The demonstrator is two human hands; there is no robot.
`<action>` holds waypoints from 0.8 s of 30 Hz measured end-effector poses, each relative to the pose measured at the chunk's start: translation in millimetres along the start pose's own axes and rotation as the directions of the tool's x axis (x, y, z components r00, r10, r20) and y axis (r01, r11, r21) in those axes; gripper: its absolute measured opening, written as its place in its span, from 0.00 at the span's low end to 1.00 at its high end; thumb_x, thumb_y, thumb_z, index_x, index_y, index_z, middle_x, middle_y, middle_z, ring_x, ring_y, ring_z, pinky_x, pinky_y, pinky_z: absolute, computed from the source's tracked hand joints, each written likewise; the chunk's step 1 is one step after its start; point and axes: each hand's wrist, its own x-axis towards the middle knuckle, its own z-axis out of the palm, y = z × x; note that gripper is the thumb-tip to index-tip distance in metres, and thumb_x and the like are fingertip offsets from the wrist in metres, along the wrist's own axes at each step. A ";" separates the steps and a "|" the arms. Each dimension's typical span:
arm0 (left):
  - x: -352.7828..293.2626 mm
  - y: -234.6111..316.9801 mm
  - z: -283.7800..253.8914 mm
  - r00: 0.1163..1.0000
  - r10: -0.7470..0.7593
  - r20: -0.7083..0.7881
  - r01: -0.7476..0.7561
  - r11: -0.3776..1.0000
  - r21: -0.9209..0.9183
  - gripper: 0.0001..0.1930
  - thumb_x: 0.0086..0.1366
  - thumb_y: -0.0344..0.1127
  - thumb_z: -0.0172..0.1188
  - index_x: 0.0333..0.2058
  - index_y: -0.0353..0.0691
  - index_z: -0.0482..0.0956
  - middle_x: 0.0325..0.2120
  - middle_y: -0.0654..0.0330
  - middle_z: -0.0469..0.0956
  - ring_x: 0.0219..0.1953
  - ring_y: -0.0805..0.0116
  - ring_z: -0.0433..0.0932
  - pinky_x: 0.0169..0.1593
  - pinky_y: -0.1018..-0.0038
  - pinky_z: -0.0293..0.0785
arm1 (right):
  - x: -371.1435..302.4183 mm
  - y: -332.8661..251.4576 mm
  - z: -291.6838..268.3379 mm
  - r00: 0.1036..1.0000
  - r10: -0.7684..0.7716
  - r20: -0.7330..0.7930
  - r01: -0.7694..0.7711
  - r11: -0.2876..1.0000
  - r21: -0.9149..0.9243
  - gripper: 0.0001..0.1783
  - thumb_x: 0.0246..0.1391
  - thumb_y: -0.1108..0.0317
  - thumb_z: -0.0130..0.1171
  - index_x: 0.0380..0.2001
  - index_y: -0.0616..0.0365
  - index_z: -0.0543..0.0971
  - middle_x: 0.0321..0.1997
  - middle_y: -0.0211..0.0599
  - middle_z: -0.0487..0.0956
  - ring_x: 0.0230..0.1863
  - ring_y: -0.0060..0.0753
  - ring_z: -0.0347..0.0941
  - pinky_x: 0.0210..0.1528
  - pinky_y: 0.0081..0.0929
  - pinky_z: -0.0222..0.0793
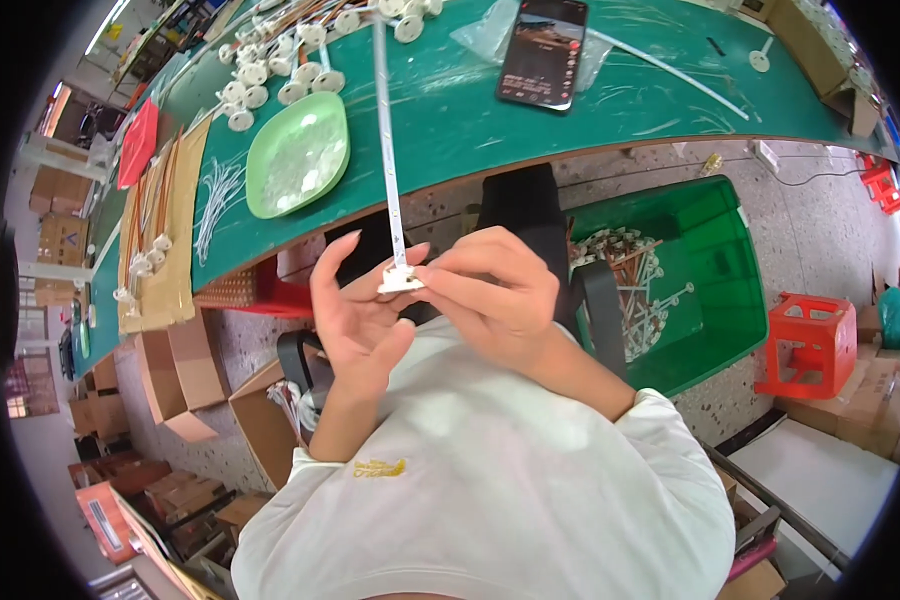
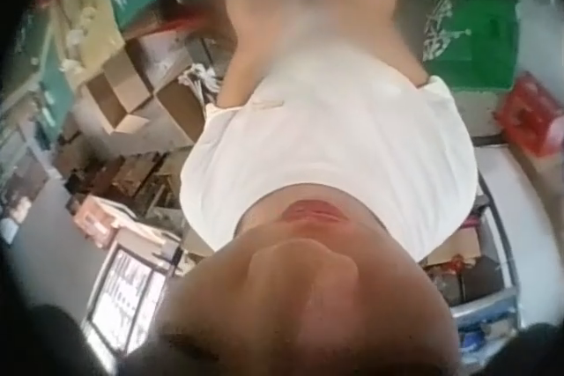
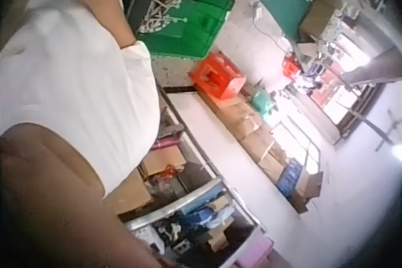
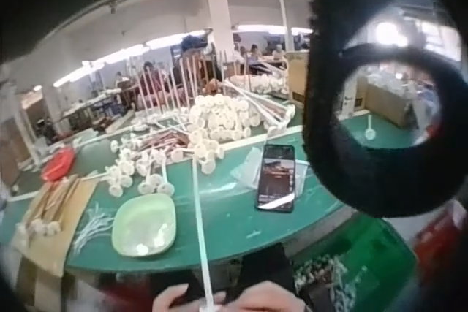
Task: Assembling LED light strips into plastic bases and securing them with small clips.
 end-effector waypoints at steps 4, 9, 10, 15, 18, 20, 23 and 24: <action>-7.9 4.6 -7.6 0.969 -0.245 -0.009 0.245 0.969 -0.033 0.33 0.66 0.41 0.62 0.59 0.22 0.61 0.49 0.39 0.76 0.52 0.55 0.78 0.56 0.61 0.76 | -4.7 -2.5 -0.8 0.990 -0.132 0.050 0.135 0.989 -0.056 0.17 0.36 0.78 0.73 0.35 0.60 0.84 0.35 0.36 0.81 0.33 0.37 0.73 0.30 0.26 0.68; -12.2 2.0 -12.4 0.972 -0.232 0.041 0.235 0.960 -0.152 0.23 0.68 0.33 0.55 0.56 0.22 0.68 0.49 0.45 0.77 0.53 0.61 0.77 0.57 0.65 0.74 | -3.2 -6.8 -4.7 0.994 -0.073 0.081 0.074 0.997 -0.009 0.16 0.36 0.76 0.74 0.34 0.59 0.84 0.35 0.35 0.81 0.34 0.37 0.73 0.30 0.27 0.68; -11.8 0.8 -14.4 0.976 -0.208 0.068 0.218 0.954 -0.206 0.20 0.68 0.28 0.54 0.56 0.24 0.70 0.50 0.47 0.78 0.53 0.63 0.77 0.58 0.66 0.72 | -1.9 -7.8 -5.7 0.997 -0.016 0.079 0.013 0.999 0.038 0.16 0.36 0.75 0.75 0.33 0.59 0.84 0.36 0.36 0.81 0.34 0.37 0.73 0.31 0.28 0.68; -15.5 -2.7 -20.7 0.971 -0.225 0.079 0.238 0.947 -0.215 0.21 0.67 0.28 0.54 0.57 0.25 0.70 0.50 0.49 0.78 0.53 0.65 0.77 0.58 0.67 0.71 | 3.8 -11.2 -6.8 0.976 0.173 0.129 -0.190 0.973 0.131 0.15 0.35 0.75 0.75 0.32 0.56 0.86 0.34 0.33 0.82 0.33 0.34 0.73 0.33 0.26 0.70; -15.1 -0.4 -21.5 0.964 -0.247 0.097 0.263 0.941 -0.212 0.21 0.66 0.27 0.55 0.56 0.25 0.71 0.49 0.49 0.78 0.52 0.65 0.77 0.57 0.68 0.72 | 2.3 -10.9 -11.0 0.954 0.208 0.214 -0.251 0.946 0.204 0.13 0.36 0.76 0.74 0.31 0.57 0.86 0.35 0.34 0.81 0.33 0.34 0.73 0.34 0.26 0.69; -13.7 0.8 -25.4 0.960 -0.257 0.110 0.275 0.940 -0.202 0.21 0.65 0.27 0.55 0.56 0.24 0.71 0.48 0.49 0.79 0.51 0.65 0.78 0.57 0.69 0.72 | 3.2 -10.9 -14.6 0.933 0.242 0.264 -0.310 0.916 0.255 0.12 0.37 0.77 0.73 0.30 0.57 0.86 0.35 0.34 0.81 0.33 0.33 0.73 0.35 0.26 0.68; -16.7 0.7 -29.9 0.940 -0.282 0.192 0.306 0.946 -0.105 0.25 0.65 0.31 0.56 0.56 0.17 0.67 0.52 0.40 0.75 0.53 0.56 0.77 0.59 0.64 0.72 | 1.5 -9.8 -17.8 0.878 0.321 0.355 -0.448 0.811 0.376 0.11 0.36 0.79 0.72 0.29 0.60 0.86 0.35 0.36 0.80 0.37 0.35 0.70 0.36 0.27 0.65; -16.4 1.1 -29.9 0.941 -0.280 0.188 0.303 0.947 -0.104 0.26 0.65 0.31 0.55 0.56 0.16 0.67 0.52 0.40 0.75 0.53 0.56 0.77 0.59 0.64 0.72 | 3.5 -8.5 -17.5 0.893 0.289 0.346 -0.410 0.840 0.356 0.11 0.38 0.79 0.71 0.29 0.59 0.86 0.34 0.35 0.80 0.36 0.33 0.71 0.35 0.26 0.67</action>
